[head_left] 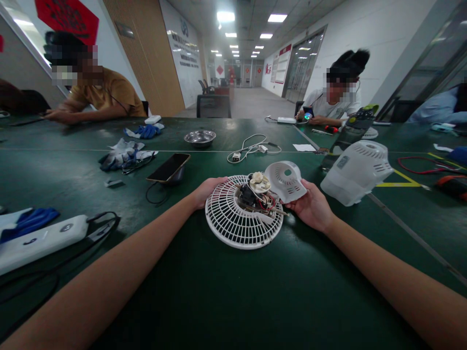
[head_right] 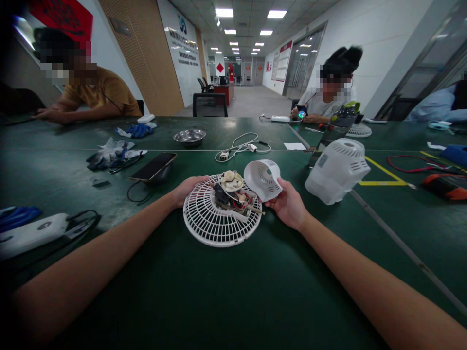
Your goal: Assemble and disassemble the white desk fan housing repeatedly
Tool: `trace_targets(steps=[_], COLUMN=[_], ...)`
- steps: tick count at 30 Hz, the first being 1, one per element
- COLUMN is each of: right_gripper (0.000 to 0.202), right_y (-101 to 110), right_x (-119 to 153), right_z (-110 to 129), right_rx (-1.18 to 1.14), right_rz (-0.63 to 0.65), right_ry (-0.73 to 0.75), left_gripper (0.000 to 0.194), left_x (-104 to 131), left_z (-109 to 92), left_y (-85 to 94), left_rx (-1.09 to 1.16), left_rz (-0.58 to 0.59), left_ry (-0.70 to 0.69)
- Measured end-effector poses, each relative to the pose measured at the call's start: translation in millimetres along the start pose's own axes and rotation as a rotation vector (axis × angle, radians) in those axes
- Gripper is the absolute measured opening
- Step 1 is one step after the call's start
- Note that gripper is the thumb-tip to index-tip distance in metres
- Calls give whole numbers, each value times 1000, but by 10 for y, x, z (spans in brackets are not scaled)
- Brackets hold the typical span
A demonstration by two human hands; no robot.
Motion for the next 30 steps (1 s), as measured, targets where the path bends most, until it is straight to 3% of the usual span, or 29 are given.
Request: trace_targets(steps=[21, 30], right_gripper=[28, 32], right_y=[0, 53], right_x=[-10, -12], right_z=[1, -3], right_rx=[6, -11], right_rz=[15, -22], right_ry=[-5, 11], left_gripper=[20, 19], left_x=[20, -43], left_z=[-20, -51], left_y=[-5, 47], left_rx=[-22, -274], left_rz=[-6, -34], left_ry=[-17, -126])
Point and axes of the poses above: each hand's wrist, its own x-axis away from the middle knuckle, its own y-axis out of the back of the hand, z = x × y, the point moved 8 cm from there along -x, towards the middle knuckle, and after that the axes turned 12 degrees about z, right-handed, at the moved point
